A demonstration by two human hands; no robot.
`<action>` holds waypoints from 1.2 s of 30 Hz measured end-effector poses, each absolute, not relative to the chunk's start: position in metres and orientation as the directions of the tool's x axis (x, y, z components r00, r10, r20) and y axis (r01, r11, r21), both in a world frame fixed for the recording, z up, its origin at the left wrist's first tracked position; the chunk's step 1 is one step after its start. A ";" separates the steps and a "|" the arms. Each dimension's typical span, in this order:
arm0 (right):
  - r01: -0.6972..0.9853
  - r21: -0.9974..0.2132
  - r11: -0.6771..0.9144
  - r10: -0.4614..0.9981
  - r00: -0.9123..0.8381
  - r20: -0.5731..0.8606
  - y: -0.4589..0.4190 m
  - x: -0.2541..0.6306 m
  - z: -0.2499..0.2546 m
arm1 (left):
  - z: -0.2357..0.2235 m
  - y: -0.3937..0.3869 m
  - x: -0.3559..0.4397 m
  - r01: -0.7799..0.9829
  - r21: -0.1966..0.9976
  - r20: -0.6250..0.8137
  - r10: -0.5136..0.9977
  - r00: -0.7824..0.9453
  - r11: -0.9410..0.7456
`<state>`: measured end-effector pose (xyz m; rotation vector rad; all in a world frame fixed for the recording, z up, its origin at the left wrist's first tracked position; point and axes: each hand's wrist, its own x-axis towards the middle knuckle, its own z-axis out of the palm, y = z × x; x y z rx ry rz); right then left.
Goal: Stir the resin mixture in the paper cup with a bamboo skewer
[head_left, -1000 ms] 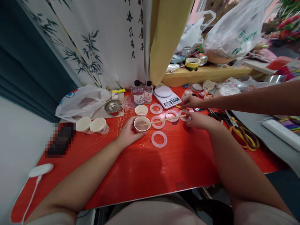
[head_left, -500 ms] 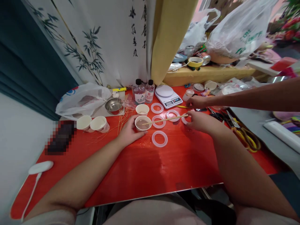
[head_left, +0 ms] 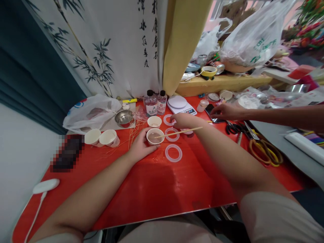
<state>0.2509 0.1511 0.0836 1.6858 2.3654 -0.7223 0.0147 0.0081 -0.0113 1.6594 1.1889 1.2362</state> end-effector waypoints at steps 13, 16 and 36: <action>0.940 -0.240 0.244 0.787 -0.337 -0.517 0.140 0.256 0.087 | -0.014 0.009 0.014 0.241 0.925 0.276 0.955 0.106 -0.294; 0.935 -0.235 0.267 0.761 -0.354 -0.544 0.138 0.259 0.087 | -0.015 0.009 0.014 0.245 0.927 0.268 0.958 0.105 -0.286; 0.878 -0.201 0.433 0.744 -0.475 -0.470 0.120 0.268 0.082 | -0.007 0.009 0.014 0.291 0.897 0.310 0.942 0.126 -0.334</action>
